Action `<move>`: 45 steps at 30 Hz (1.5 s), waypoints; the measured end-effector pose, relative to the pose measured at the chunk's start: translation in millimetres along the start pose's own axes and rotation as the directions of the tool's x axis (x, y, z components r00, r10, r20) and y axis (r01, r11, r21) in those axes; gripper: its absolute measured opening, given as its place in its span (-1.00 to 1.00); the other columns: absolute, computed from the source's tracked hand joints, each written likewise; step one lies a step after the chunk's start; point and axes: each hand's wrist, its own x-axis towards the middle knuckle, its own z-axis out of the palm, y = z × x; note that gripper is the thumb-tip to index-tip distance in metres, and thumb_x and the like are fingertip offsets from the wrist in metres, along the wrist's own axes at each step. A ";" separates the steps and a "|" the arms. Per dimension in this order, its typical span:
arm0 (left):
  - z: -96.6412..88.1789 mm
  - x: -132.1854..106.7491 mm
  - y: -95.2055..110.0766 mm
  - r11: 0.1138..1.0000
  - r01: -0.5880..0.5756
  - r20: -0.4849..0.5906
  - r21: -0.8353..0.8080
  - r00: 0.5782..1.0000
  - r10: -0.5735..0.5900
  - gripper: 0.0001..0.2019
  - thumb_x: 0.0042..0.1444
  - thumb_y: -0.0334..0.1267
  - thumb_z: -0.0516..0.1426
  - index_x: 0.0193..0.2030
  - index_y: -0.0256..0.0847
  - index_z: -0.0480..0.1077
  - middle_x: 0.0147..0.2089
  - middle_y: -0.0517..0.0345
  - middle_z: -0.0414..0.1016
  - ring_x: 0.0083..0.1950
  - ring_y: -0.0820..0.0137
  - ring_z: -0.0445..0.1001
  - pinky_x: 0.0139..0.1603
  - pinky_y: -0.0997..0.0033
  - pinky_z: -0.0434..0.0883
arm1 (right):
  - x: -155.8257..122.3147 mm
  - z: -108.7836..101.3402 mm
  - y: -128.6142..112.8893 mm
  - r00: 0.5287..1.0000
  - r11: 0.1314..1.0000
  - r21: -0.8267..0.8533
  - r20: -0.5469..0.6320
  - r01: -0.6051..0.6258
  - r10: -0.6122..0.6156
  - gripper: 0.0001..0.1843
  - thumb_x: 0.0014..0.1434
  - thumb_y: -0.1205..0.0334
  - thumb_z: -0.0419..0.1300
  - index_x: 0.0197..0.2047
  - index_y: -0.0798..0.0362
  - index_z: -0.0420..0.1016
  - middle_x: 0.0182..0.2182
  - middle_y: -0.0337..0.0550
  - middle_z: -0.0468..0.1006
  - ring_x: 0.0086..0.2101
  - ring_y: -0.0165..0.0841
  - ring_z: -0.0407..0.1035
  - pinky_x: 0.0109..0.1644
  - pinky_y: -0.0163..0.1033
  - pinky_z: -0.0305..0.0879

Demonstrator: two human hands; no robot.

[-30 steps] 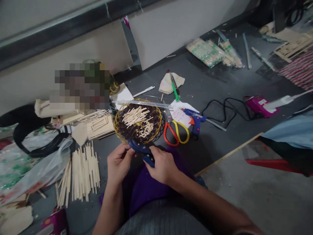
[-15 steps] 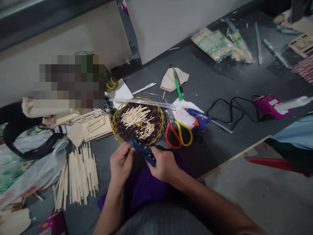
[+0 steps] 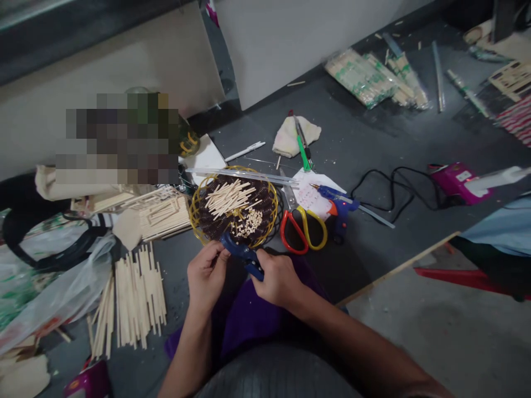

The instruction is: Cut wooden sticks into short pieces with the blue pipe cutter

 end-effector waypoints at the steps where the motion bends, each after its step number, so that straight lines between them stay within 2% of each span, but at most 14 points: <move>1: 0.0 0.1 -0.2 1.000 -0.007 -0.002 -0.002 1.000 0.007 -0.79 0.23 -0.28 0.08 -0.43 -0.19 0.42 -0.49 0.22 0.35 -0.42 0.44 0.32 -0.35 0.51 0.26 | 0.2 0.8 0.5 1.000 1.000 -0.005 -0.004 0.002 -0.002 -0.96 0.06 0.29 0.13 -0.35 0.01 0.33 -0.57 -0.22 0.53 -0.54 -0.32 0.45 -0.44 -0.33 0.12; 6: 0.3 0.9 -1.6 1.000 -0.023 -0.016 0.016 1.000 0.023 -0.79 0.22 -0.30 0.09 -0.45 -0.20 0.43 -0.50 0.23 0.35 -0.43 0.45 0.31 -0.37 0.52 0.25 | 2.2 6.5 5.1 0.999 0.998 -0.068 -0.029 0.019 -0.021 -0.97 0.06 0.31 0.16 -0.36 0.03 0.37 -0.55 -0.18 0.56 -0.52 -0.30 0.47 -0.43 -0.32 0.12; 9: 0.4 0.7 -2.5 1.000 0.002 -0.026 -0.018 1.000 -0.002 -0.79 0.21 -0.29 0.11 -0.44 -0.20 0.45 -0.51 0.23 0.36 -0.44 0.46 0.32 -0.36 0.52 0.26 | 2.8 7.4 6.9 0.999 0.999 -0.036 -0.022 0.028 -0.029 -0.98 0.07 0.31 0.15 -0.35 0.03 0.38 -0.54 -0.18 0.56 -0.52 -0.31 0.47 -0.42 -0.32 0.14; 14: -0.9 -0.6 -1.6 0.978 0.109 -0.049 -0.180 0.992 -0.120 -0.85 0.16 -0.23 0.17 -0.37 -0.21 0.51 -0.45 0.20 0.40 -0.43 0.47 0.35 -0.41 0.54 0.31 | 1.6 1.2 4.6 1.000 0.995 0.097 -0.017 0.014 -0.012 -0.97 0.09 0.27 0.13 -0.38 0.01 0.34 -0.58 -0.23 0.51 -0.55 -0.35 0.41 -0.44 -0.33 0.17; 18: -1.6 -2.5 -0.2 0.910 0.193 -0.048 -0.366 0.973 -0.226 -0.84 0.09 -0.16 0.23 -0.36 -0.22 0.53 -0.44 0.20 0.39 -0.46 0.49 0.33 -0.51 0.57 0.34 | -1.4 -7.3 0.9 1.000 0.968 0.249 0.005 -0.027 0.026 -0.93 0.15 0.22 0.11 -0.35 0.02 0.35 -0.54 -0.22 0.49 -0.53 -0.36 0.38 -0.41 -0.31 0.22; 21: -1.0 -3.8 -0.6 0.851 0.210 -0.035 -0.481 0.965 -0.258 -0.82 0.05 -0.15 0.27 -0.36 -0.23 0.54 -0.45 0.21 0.39 -0.49 0.51 0.32 -0.55 0.57 0.35 | -4.2 -13.8 -1.8 0.995 0.883 0.460 0.047 -0.097 0.084 -0.92 0.17 0.22 0.10 -0.36 0.01 0.33 -0.54 -0.27 0.45 -0.52 -0.38 0.36 -0.39 -0.31 0.26; 24: -0.6 -4.7 -1.3 0.813 0.222 -0.005 -0.538 0.964 -0.267 -0.79 0.01 -0.13 0.30 -0.40 -0.26 0.52 -0.48 0.23 0.39 -0.53 0.54 0.31 -0.56 0.57 0.34 | -5.8 -20.7 -7.1 0.985 0.705 0.689 0.100 -0.169 0.139 -0.90 0.17 0.18 0.12 -0.33 0.02 0.32 -0.59 -0.34 0.38 -0.56 -0.41 0.34 -0.40 -0.31 0.30; 26: -1.2 -5.4 -1.0 0.810 0.218 0.011 -0.544 0.968 -0.252 -0.78 0.00 -0.13 0.31 -0.43 -0.26 0.51 -0.50 0.24 0.39 -0.55 0.55 0.31 -0.56 0.57 0.33 | -5.3 -26.2 -13.0 0.985 0.625 0.765 0.074 -0.157 0.156 -0.86 0.14 0.14 0.17 -0.31 0.02 0.33 -0.57 -0.33 0.38 -0.55 -0.42 0.34 -0.40 -0.30 0.31; 28: -2.2 -6.6 0.4 0.826 0.201 0.025 -0.526 0.975 -0.220 -0.79 0.00 -0.14 0.31 -0.43 -0.27 0.51 -0.50 0.24 0.40 -0.55 0.54 0.31 -0.55 0.57 0.31 | -2.9 -32.0 -20.4 0.989 0.605 0.791 0.004 -0.095 0.150 -0.82 0.12 0.11 0.21 -0.29 0.02 0.34 -0.52 -0.31 0.40 -0.51 -0.41 0.33 -0.38 -0.28 0.31; 32: -3.3 -9.6 6.3 0.886 0.110 0.016 -0.451 0.993 -0.115 -0.83 0.01 -0.19 0.31 -0.43 -0.26 0.52 -0.49 0.21 0.44 -0.50 0.53 0.33 -0.48 0.56 0.29 | 5.9 -40.1 -33.9 0.986 0.633 0.774 -0.119 0.020 0.115 -0.80 0.10 0.09 0.23 -0.30 0.03 0.37 -0.48 -0.27 0.42 -0.47 -0.40 0.31 -0.34 -0.27 0.30; 35: -3.5 -11.4 10.8 0.916 0.019 -0.002 -0.400 1.000 -0.022 -0.85 0.00 -0.22 0.32 -0.45 -0.26 0.53 -0.50 0.20 0.44 -0.47 0.51 0.34 -0.43 0.54 0.28 | 11.3 -40.7 -39.4 0.981 0.653 0.756 -0.159 0.046 0.115 -0.79 0.07 0.10 0.25 -0.33 0.04 0.38 -0.50 -0.27 0.42 -0.47 -0.41 0.31 -0.33 -0.26 0.30; 39: -5.4 -11.7 10.2 0.896 0.011 0.056 -0.444 0.998 0.016 -0.85 -0.02 -0.21 0.33 -0.42 -0.26 0.55 -0.48 0.18 0.43 -0.46 0.51 0.34 -0.44 0.54 0.30 | 12.4 -39.6 -41.3 0.978 0.573 0.819 -0.102 -0.022 0.184 -0.74 0.01 0.09 0.29 -0.31 0.04 0.38 -0.50 -0.30 0.43 -0.50 -0.42 0.31 -0.37 -0.27 0.31; 42: -7.4 -10.7 5.7 0.818 0.086 0.167 -0.569 0.986 0.012 -0.79 -0.03 -0.19 0.35 -0.25 -0.23 0.59 -0.41 0.16 0.43 -0.43 0.50 0.37 -0.46 0.54 0.37 | 10.6 -40.6 -41.3 0.979 0.476 0.876 -0.030 -0.071 0.201 -0.68 -0.05 0.09 0.34 -0.29 0.05 0.38 -0.52 -0.32 0.43 -0.53 -0.43 0.32 -0.37 -0.26 0.31; 45: -8.0 -9.8 2.3 0.776 0.111 0.247 -0.621 0.967 0.060 -0.74 0.00 -0.19 0.33 -0.14 -0.17 0.61 -0.35 0.13 0.43 -0.39 0.47 0.41 -0.46 0.52 0.42 | 8.8 -41.4 -41.5 0.981 0.432 0.896 0.014 -0.098 0.193 -0.65 -0.08 0.09 0.36 -0.27 0.06 0.39 -0.55 -0.34 0.43 -0.54 -0.44 0.32 -0.38 -0.26 0.31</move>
